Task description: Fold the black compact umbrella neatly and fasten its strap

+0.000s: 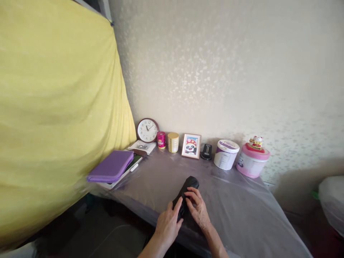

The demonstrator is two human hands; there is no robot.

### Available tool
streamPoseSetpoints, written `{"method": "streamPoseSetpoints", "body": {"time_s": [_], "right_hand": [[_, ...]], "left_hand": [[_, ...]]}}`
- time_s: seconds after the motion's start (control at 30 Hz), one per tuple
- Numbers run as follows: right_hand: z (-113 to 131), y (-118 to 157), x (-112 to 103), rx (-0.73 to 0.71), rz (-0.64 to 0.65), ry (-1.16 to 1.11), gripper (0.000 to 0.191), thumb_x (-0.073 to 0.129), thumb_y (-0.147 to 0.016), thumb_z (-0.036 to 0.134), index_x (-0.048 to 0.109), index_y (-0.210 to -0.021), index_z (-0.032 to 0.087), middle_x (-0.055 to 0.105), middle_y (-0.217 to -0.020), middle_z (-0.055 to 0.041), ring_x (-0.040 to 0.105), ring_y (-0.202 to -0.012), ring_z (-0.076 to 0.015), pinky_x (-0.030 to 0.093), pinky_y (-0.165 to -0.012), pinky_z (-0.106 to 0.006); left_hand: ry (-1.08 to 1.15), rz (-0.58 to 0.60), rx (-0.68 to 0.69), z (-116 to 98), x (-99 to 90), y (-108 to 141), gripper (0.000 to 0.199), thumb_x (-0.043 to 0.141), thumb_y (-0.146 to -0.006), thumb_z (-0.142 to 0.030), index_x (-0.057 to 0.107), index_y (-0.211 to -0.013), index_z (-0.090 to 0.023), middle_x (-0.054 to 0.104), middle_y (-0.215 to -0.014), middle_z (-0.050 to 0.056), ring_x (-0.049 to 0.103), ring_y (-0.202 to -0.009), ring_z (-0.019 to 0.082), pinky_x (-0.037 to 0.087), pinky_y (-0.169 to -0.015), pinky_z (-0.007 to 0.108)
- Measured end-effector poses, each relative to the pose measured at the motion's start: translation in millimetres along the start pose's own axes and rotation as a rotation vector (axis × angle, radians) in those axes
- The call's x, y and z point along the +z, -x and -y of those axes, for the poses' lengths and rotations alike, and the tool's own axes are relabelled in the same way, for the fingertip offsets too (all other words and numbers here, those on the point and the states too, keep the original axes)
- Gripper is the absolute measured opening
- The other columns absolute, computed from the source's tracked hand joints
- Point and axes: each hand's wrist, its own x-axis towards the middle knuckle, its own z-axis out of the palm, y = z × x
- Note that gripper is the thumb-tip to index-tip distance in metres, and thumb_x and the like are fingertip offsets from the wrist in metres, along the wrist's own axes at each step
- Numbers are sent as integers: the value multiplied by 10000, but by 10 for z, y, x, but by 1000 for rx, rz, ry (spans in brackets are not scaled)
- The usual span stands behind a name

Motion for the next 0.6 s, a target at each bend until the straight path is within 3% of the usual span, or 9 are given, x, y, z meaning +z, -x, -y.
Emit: {"method": "streamPoseSetpoints", "body": {"time_s": [0.17, 0.33, 0.43, 0.6], "right_hand": [[36, 16, -27, 9, -17, -96, 80, 537, -798, 254, 588, -836, 206, 565, -1062, -66, 572, -739, -137, 489, -696, -275], [49, -26, -45, -3, 15, -111, 153, 522, -812, 293, 621, -898, 214, 617, -822, -32, 584, -763, -157, 482, -718, -275], [32, -9, -101, -9, 7, -118, 178, 516, -818, 341, 632, -816, 206, 615, -827, -42, 583, -790, -166, 474, -728, -274], [19, 123, -221, 155, 26, -260, 219, 517, -814, 403, 593, -860, 204, 595, -782, -23, 581, -705, -156, 480, -688, -278]], "left_hand": [[7, -10, -7, 5, 9, 6, 648, 547, -786, -239, 258, -1356, -345, 527, -1135, 72, 628, -813, 200, 477, -701, 295], [-1, -12, 1, 1, 8, 23, 651, 548, -784, -241, 255, -1355, -350, 530, -1118, 68, 626, -817, 205, 474, -708, 299], [0, -4, -4, 0, -4, 22, 661, 548, -787, -248, 237, -1359, -358, 529, -1117, 66, 627, -813, 201, 473, -707, 294], [-14, 7, 0, -7, -38, 18, 666, 539, -799, -245, 212, -1362, -382, 511, -1164, 83, 633, -819, 208, 479, -706, 299]]}}
